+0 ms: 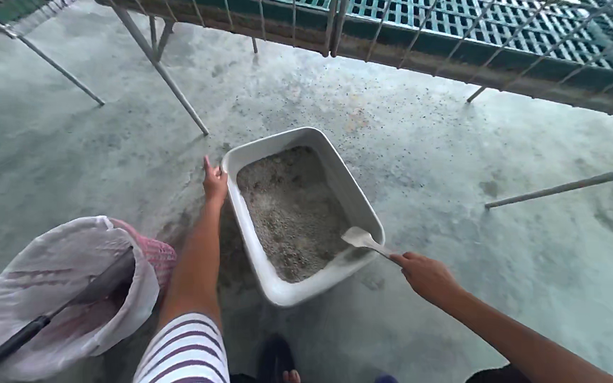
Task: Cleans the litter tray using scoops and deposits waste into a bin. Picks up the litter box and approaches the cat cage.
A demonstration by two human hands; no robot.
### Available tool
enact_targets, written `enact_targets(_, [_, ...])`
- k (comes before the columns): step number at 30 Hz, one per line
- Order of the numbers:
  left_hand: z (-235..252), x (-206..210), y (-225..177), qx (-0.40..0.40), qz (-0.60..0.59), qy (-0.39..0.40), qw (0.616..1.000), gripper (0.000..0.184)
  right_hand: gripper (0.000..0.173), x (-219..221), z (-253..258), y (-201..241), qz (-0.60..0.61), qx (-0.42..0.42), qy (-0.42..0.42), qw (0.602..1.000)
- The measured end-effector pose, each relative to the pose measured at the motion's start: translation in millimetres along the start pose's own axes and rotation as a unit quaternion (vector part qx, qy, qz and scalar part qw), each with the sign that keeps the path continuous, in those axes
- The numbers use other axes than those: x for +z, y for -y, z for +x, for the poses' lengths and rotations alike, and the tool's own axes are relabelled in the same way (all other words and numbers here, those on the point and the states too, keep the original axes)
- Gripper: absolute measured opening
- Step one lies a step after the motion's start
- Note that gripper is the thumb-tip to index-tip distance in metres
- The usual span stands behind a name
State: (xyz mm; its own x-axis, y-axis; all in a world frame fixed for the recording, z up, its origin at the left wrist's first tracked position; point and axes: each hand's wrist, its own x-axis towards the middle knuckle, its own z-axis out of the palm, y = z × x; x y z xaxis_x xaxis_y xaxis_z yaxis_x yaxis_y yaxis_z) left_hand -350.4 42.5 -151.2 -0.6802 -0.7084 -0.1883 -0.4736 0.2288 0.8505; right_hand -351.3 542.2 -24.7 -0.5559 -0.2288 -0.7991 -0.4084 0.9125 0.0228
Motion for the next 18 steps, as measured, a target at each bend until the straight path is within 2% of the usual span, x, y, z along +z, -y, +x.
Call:
enact_targets(2, [-10.3, -7.2, 15.4, 0.007, 0.008, 0.081, 0.997, 0.106, 0.045, 1.4, -3.4, 14.1, -0.045, -0.002, 0.001, 0.999])
enact_targets(3, [-27.4, -4.1, 23.2, 0.006, 0.059, 0.098, 0.993, 0.115, 0.046, 0.7, -6.0, 20.4, -0.059, 0.002, 0.003, 0.998])
enact_targets(4, [-53.0, 1.5, 30.6, -0.005, 0.102, 0.101, 0.99, 0.116, 0.048, 1.1, -7.8, 25.4, -0.07, 0.006, 0.006, 0.998])
enact_targets(7, [-121.6, 23.2, 41.8, -0.117, 0.12, 0.068, 0.984, 0.087, 0.053, 6.4, -5.0, 31.0, -0.087, 0.001, 0.028, 0.996])
enact_targets(9, [-130.2, 29.8, 41.0, -0.167, 0.129, 0.056, 0.976, 0.074, 0.057, 18.6, 4.9, 32.8, -0.082, -0.017, 0.032, 0.996])
enact_targets(13, [-124.9, 23.0, 38.2, -0.167, 0.196, 0.104, 0.961, 0.076, 0.064, 37.4, 41.7, 54.1, -0.045, -0.023, -0.019, 0.999])
enact_targets(18, [-121.9, 17.8, 40.0, -0.156, 0.22, 0.117, 0.956, 0.076, 0.055, -22.9, 105.1, 128.5, 0.034, -0.006, -0.08, 0.996])
